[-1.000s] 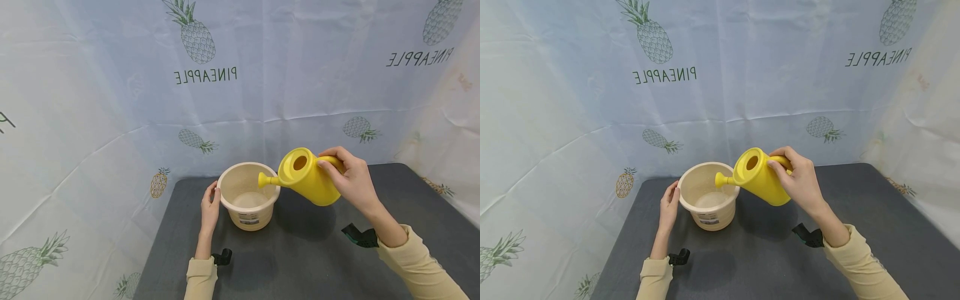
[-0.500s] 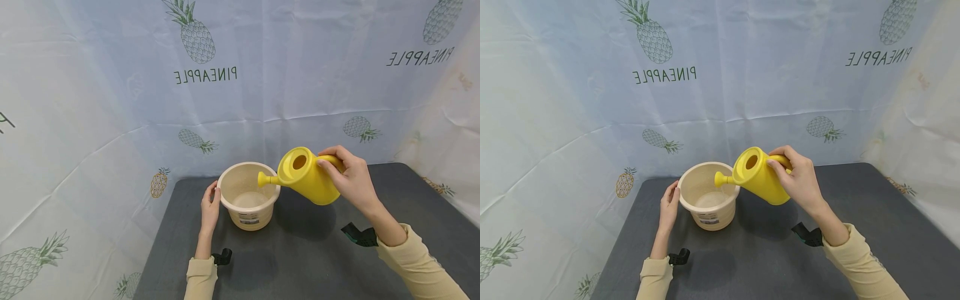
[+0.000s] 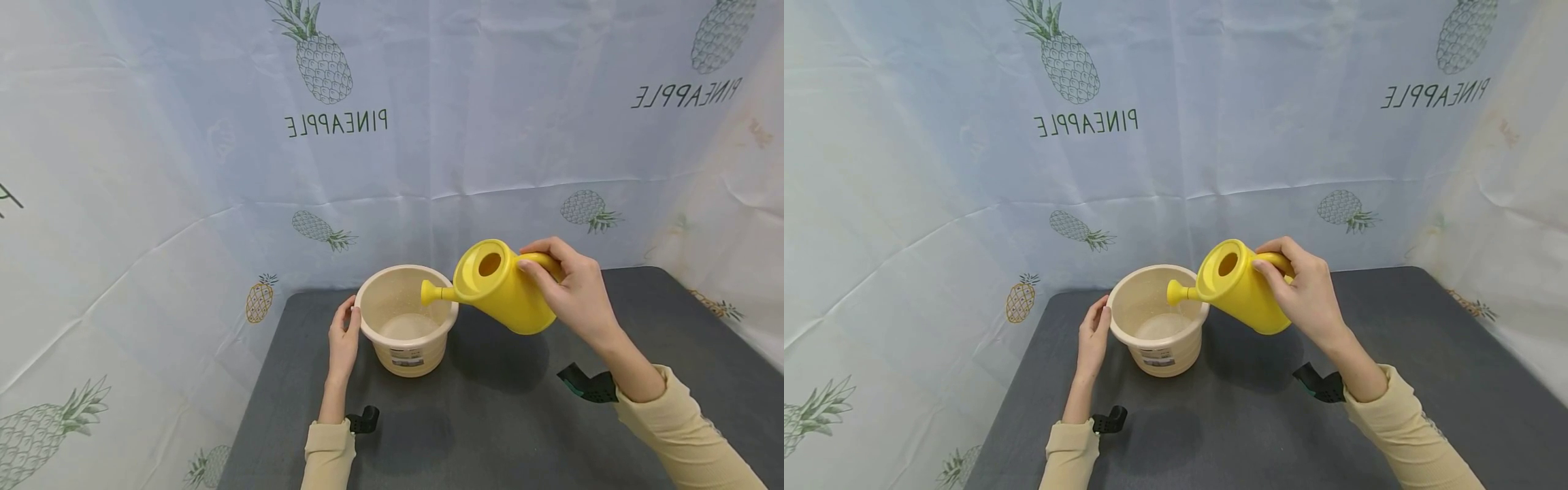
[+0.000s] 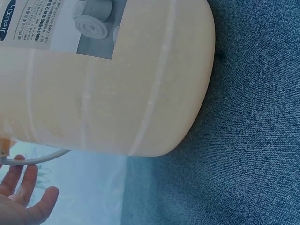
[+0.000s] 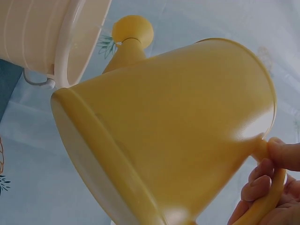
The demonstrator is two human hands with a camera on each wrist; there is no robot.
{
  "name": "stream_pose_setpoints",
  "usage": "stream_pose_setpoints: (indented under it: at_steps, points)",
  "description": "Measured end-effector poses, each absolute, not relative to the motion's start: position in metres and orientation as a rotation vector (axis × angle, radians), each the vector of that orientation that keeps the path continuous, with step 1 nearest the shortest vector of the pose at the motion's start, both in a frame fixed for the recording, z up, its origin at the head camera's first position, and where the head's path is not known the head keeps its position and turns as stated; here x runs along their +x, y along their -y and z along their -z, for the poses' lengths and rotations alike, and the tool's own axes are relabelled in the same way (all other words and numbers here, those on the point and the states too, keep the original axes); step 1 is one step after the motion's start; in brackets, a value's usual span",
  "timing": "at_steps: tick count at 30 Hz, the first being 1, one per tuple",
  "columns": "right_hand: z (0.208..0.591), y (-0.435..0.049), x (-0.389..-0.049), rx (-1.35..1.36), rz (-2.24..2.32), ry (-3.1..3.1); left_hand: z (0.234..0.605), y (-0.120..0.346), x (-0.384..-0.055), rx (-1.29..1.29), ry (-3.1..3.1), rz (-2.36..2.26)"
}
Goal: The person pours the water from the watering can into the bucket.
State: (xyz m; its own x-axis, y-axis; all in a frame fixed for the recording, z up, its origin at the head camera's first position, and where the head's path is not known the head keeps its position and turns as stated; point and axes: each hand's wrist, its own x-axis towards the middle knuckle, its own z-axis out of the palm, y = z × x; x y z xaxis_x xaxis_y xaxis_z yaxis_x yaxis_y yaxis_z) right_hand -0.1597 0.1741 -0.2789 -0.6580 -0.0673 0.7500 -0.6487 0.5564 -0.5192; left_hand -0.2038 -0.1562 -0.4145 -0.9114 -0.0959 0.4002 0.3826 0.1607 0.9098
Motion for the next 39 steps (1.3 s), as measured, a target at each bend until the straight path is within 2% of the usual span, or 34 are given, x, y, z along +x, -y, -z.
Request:
stream_pose_setpoints:
  at_steps: [39]
  points:
    - [0.2783,-0.1739,-0.1598,0.593,-1.079,2.094,0.4142,0.1555,-0.2042,-0.24,2.071,1.797]
